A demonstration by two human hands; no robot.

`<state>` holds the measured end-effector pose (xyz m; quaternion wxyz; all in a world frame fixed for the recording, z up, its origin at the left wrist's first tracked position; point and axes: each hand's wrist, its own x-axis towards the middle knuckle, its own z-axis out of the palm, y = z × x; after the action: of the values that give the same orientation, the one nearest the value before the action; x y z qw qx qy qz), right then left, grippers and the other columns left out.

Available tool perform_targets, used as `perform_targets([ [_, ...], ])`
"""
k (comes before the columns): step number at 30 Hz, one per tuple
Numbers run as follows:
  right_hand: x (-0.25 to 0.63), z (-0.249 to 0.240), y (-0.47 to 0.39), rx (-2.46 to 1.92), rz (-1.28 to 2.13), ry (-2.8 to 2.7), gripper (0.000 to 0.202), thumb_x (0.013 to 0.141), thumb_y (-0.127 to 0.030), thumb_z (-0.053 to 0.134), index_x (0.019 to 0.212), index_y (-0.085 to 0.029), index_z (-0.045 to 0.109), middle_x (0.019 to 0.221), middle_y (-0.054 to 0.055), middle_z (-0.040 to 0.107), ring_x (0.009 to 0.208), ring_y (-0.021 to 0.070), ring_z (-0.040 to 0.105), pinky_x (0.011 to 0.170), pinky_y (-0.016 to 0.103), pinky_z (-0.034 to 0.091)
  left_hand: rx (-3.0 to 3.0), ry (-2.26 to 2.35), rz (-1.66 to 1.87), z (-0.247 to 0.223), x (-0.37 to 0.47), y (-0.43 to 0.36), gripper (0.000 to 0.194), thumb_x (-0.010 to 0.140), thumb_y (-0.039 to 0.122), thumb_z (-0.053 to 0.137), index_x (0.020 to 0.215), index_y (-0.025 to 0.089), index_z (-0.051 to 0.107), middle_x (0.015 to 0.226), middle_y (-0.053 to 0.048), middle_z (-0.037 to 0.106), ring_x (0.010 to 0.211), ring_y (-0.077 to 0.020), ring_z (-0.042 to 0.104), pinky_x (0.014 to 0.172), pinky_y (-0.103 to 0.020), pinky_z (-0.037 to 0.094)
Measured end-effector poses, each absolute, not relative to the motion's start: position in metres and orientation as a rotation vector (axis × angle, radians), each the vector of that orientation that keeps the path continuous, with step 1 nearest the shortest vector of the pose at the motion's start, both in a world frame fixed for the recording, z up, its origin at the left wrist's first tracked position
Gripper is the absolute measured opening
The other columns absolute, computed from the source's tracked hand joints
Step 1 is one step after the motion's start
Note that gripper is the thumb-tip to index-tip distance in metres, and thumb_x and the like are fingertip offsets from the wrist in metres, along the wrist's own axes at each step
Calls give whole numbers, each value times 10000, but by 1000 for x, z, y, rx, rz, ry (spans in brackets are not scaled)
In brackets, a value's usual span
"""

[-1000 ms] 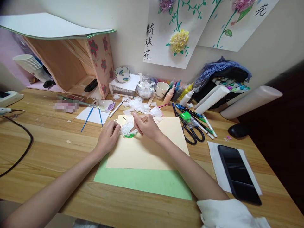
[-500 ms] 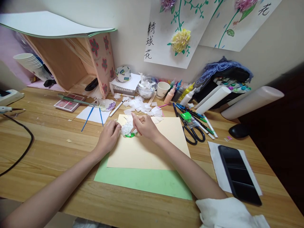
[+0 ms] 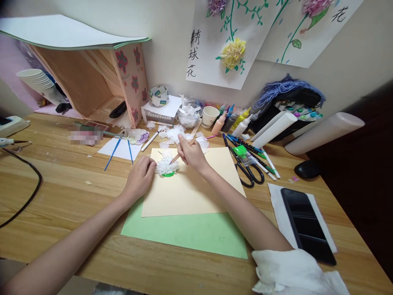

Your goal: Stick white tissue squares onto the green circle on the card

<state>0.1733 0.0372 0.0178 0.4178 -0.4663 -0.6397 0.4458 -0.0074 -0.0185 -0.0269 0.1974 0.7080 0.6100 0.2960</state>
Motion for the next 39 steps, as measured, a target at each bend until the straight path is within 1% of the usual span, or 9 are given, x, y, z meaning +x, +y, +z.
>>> perform_targets([
  [3, 181, 24, 45, -1047, 918, -1708, 547, 896, -536, 381, 470, -194, 406, 397, -40, 410, 394, 81, 412, 457, 214, 326, 1986, 1706, 827, -27, -9, -18, 190, 915, 265, 314, 788, 209, 444, 847, -49, 550, 837, -206, 502, 739, -347, 376],
  [6, 184, 16, 58, -956, 828, -2028, 324, 885, -425, 478, 681, -184, 550, 668, 8, 611, 646, 123, 561, 628, 224, 404, 1990, 1705, 825, -27, -10, -16, 183, 904, 265, 331, 778, 209, 450, 839, -49, 554, 828, -206, 506, 726, -346, 380],
  [9, 180, 0, 72, -911, 725, -2307, 134, 874, -260, 492, 833, -173, 585, 794, 38, 645, 726, 149, 574, 654, 244, 394, 1977, 1696, 835, -27, -11, -14, 163, 886, 260, 365, 766, 207, 461, 823, -40, 558, 811, -199, 511, 712, -336, 386],
  [12, 175, -13, 79, -881, 648, -2410, 51, 815, -170, 545, 847, -158, 583, 809, 48, 636, 742, 158, 568, 659, 247, 386, 1969, 1687, 843, -27, -13, -13, 157, 877, 261, 381, 767, 203, 477, 814, -36, 563, 801, -192, 513, 704, -327, 386],
  [15, 172, -19, 81, -918, 588, -2397, 61, 758, -120, 589, 802, -151, 560, 738, 27, 598, 693, 148, 542, 633, 235, 370, 1953, 1680, 824, -27, -14, -12, 165, 878, 278, 392, 780, 198, 498, 816, -30, 563, 790, -183, 515, 692, -315, 385],
  [19, 170, -20, 81, -968, 597, -2346, 106, 735, -65, 546, 786, -157, 533, 712, 6, 568, 655, 128, 513, 609, 217, 354, 1949, 1649, 817, -27, -16, -11, 169, 878, 281, 398, 790, 194, 513, 819, -26, 558, 794, -178, 516, 699, -307, 387],
  [30, 177, -3, 67, -901, 450, -2221, 119, 737, -70, 481, 769, -184, 488, 705, 5, 546, 636, 134, 493, 601, 233, 356, 1881, 1605, 874, -25, -15, -13, 174, 880, 307, 415, 821, 188, 527, 855, -34, 565, 801, -170, 516, 717, -309, 404],
  [35, 180, 11, 22, -874, 372, -2210, 169, 719, -65, 525, 778, -204, 447, 730, 10, 533, 668, 154, 498, 619, 256, 377, 1920, 1576, 955, -11, -11, -27, 210, 837, 406, 504, 867, 201, 536, 898, -31, 576, 767, -158, 510, 697, -298, 410],
  [39, 180, 3, -8, -838, 421, -2267, 200, 722, -57, 538, 787, -211, 426, 718, 11, 526, 668, 167, 495, 606, 267, 386, 2089, 1463, 915, -5, -4, -40, 224, 760, 396, 604, 856, 208, 527, 869, -29, 590, 802, -177, 529, 709, -303, 416],
])
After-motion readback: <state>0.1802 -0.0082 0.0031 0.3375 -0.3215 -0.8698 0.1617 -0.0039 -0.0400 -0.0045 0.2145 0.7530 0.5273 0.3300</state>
